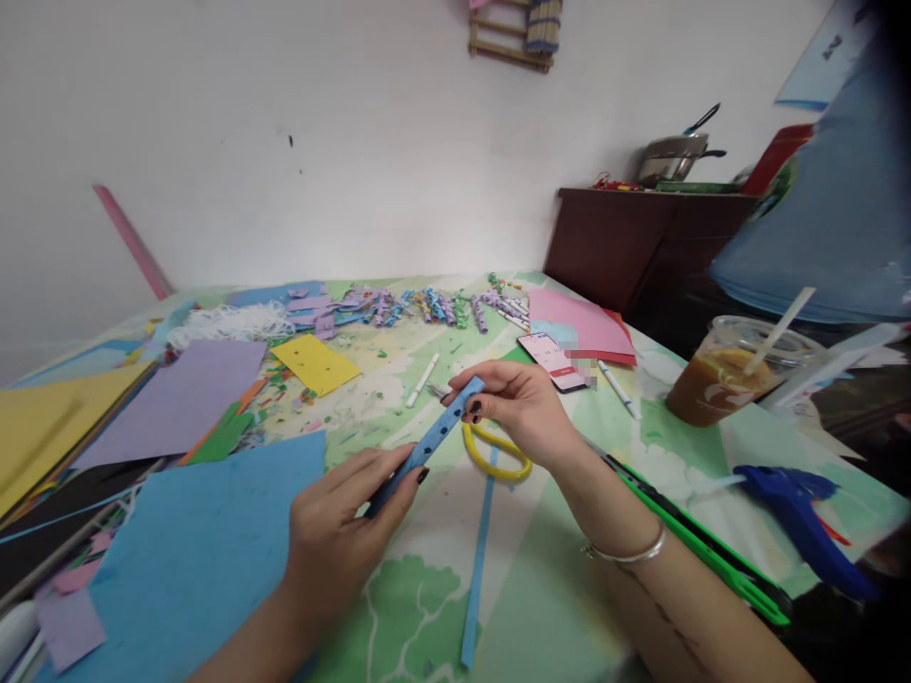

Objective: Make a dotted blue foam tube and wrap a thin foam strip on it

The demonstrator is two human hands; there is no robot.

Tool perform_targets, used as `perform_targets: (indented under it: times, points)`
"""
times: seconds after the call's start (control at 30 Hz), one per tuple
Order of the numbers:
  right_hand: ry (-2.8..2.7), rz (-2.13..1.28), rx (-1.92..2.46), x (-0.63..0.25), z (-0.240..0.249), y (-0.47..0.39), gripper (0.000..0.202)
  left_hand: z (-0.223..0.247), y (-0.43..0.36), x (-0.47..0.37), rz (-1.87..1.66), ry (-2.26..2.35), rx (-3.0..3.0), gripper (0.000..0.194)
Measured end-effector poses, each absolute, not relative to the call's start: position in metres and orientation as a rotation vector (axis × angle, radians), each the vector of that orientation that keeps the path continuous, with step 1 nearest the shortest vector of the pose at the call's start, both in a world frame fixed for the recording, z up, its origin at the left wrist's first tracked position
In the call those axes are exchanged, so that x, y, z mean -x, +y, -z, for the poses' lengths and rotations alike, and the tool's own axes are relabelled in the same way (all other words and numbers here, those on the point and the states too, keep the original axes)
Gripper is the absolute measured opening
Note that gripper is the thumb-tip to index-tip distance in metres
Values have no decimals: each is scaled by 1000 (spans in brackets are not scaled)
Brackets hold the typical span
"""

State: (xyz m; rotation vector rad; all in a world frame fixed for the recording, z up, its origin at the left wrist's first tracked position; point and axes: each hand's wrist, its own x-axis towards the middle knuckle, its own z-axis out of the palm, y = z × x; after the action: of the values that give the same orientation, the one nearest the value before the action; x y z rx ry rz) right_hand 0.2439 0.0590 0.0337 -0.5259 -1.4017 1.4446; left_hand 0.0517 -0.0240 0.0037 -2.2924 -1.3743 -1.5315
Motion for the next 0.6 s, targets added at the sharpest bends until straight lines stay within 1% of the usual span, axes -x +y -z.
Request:
perform_targets:
  times: [0.1, 0.43, 0.6]
  points:
    - [-1394, -1467, 543, -244, -35, 59, 26, -3, -23, -51, 1532, -1419, 2272, 13]
    - [-1318, -1448, 564, -241, -34, 59, 18, -4, -24, -53, 1611, -1397, 2318, 14]
    - [-1259, -1450, 600, -243, -32, 62, 23, 0, -23, -52, 1662, -1503, 2456, 16]
